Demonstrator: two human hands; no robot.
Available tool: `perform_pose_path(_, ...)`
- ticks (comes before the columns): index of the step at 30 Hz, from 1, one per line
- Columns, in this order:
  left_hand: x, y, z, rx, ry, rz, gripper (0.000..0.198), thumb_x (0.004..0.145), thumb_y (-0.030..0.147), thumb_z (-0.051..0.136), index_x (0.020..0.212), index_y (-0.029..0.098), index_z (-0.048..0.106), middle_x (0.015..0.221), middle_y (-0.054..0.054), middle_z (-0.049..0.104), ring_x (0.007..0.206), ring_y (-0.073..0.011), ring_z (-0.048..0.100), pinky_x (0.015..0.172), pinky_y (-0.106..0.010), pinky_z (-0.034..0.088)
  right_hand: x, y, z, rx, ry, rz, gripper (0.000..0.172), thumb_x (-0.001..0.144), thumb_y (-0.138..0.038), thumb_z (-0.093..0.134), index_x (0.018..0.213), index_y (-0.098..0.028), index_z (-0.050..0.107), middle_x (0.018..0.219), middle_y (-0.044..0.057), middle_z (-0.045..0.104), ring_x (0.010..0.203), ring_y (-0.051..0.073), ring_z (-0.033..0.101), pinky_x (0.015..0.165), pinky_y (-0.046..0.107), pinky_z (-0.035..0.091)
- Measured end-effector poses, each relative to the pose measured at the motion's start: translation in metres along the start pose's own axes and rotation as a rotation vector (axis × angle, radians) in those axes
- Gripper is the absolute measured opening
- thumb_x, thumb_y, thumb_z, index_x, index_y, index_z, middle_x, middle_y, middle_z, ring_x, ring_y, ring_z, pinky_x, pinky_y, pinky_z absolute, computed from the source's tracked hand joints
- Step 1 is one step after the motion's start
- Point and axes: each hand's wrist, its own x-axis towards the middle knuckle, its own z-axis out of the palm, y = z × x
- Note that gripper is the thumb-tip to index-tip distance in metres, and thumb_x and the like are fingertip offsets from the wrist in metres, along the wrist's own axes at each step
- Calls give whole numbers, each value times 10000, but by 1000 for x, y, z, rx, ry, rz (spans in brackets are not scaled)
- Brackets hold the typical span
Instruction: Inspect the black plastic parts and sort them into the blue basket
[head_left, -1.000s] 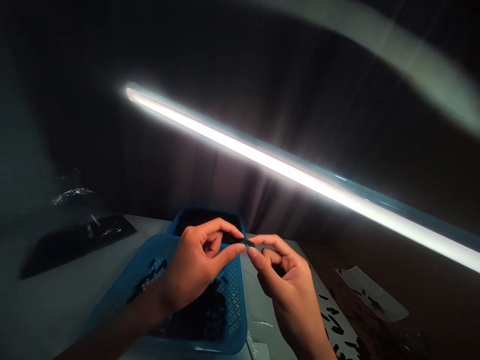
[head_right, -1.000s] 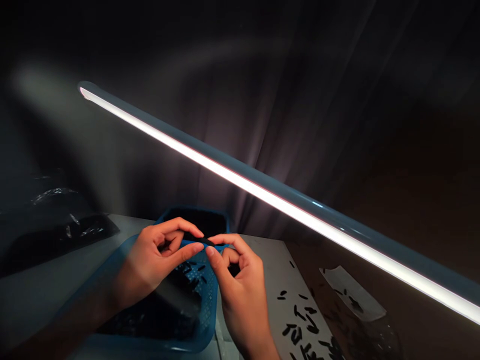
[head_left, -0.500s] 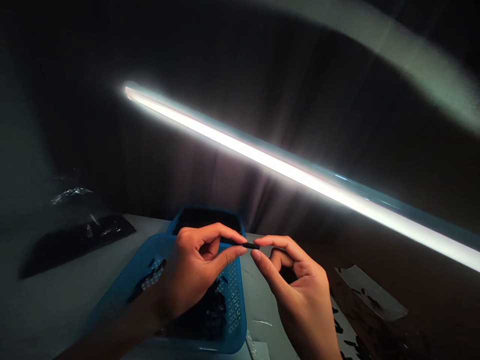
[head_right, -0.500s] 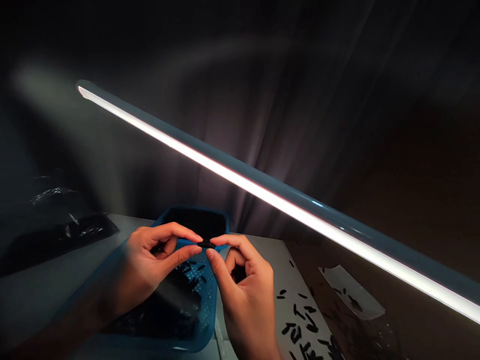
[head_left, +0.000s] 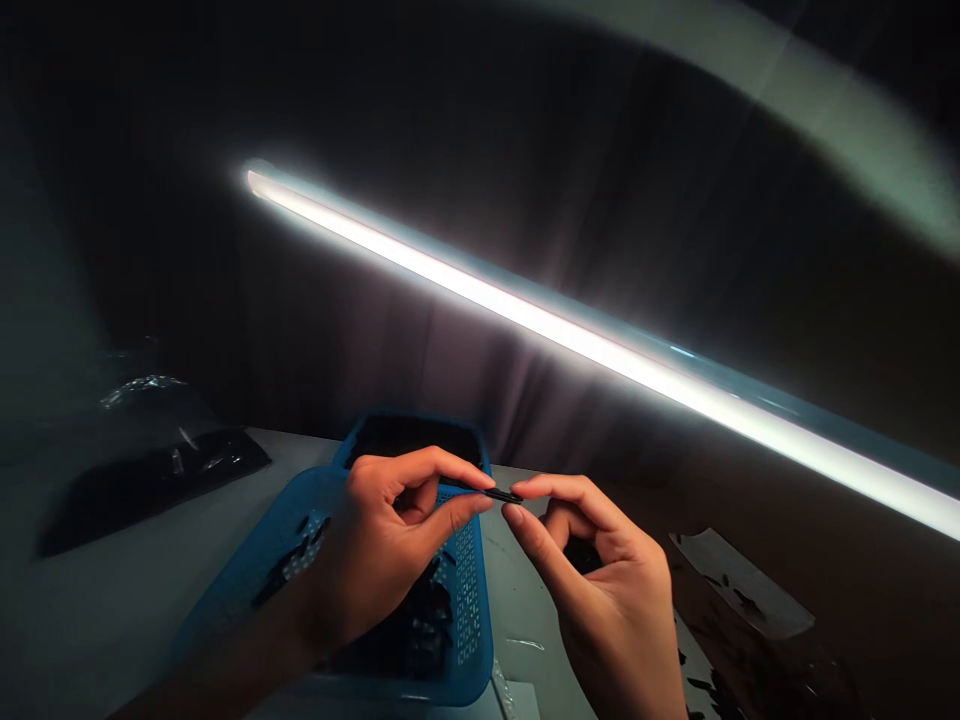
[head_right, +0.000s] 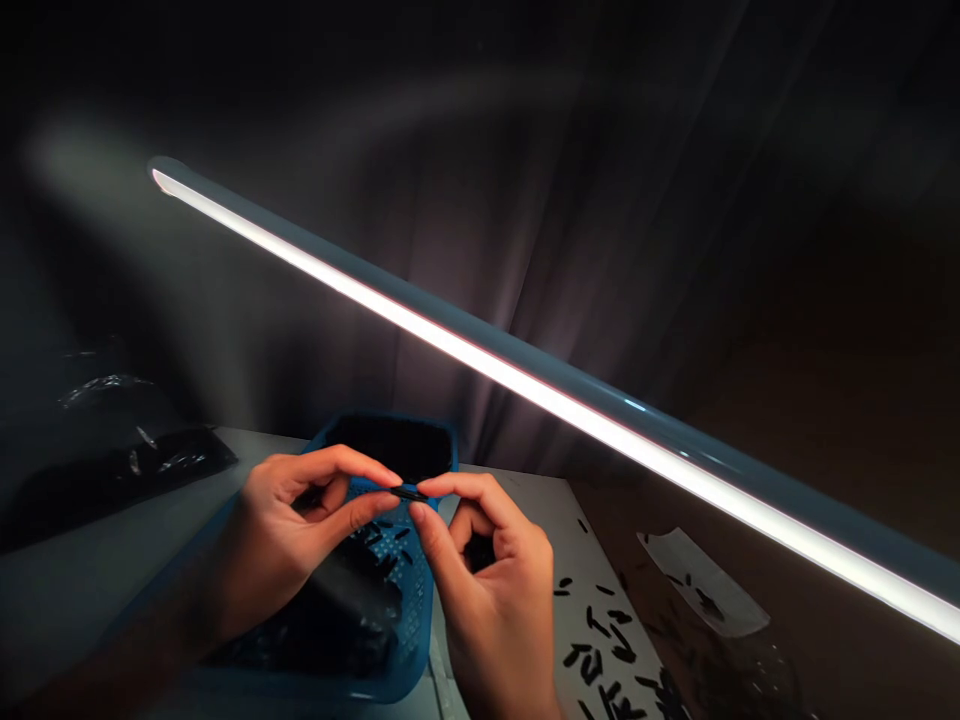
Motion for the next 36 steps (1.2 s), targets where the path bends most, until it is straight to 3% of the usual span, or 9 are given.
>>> perform_pose_path(29, -1, 3, -2, -10, -2, 17, 36, 857, 284, 718, 862, 249, 728, 515, 96, 227, 453, -64, 230, 429, -174, 232, 1, 3, -3, 0, 43, -79, 66, 768, -316, 771, 810, -277, 739, 516, -65, 438, 493, 118, 419, 494, 241, 353)
perform_pose_path(36, 0, 7, -3, -28, 0, 10, 19, 847, 252, 721, 844, 243, 737, 506, 96, 248, 448, -62, 246, 425, -170, 243, 2, 3, -4, 55, -7, -145, 67, 759, -284, 782, 763, -263, 718, 483, -71, 435, 454, 107, 396, 457, 234, 333)
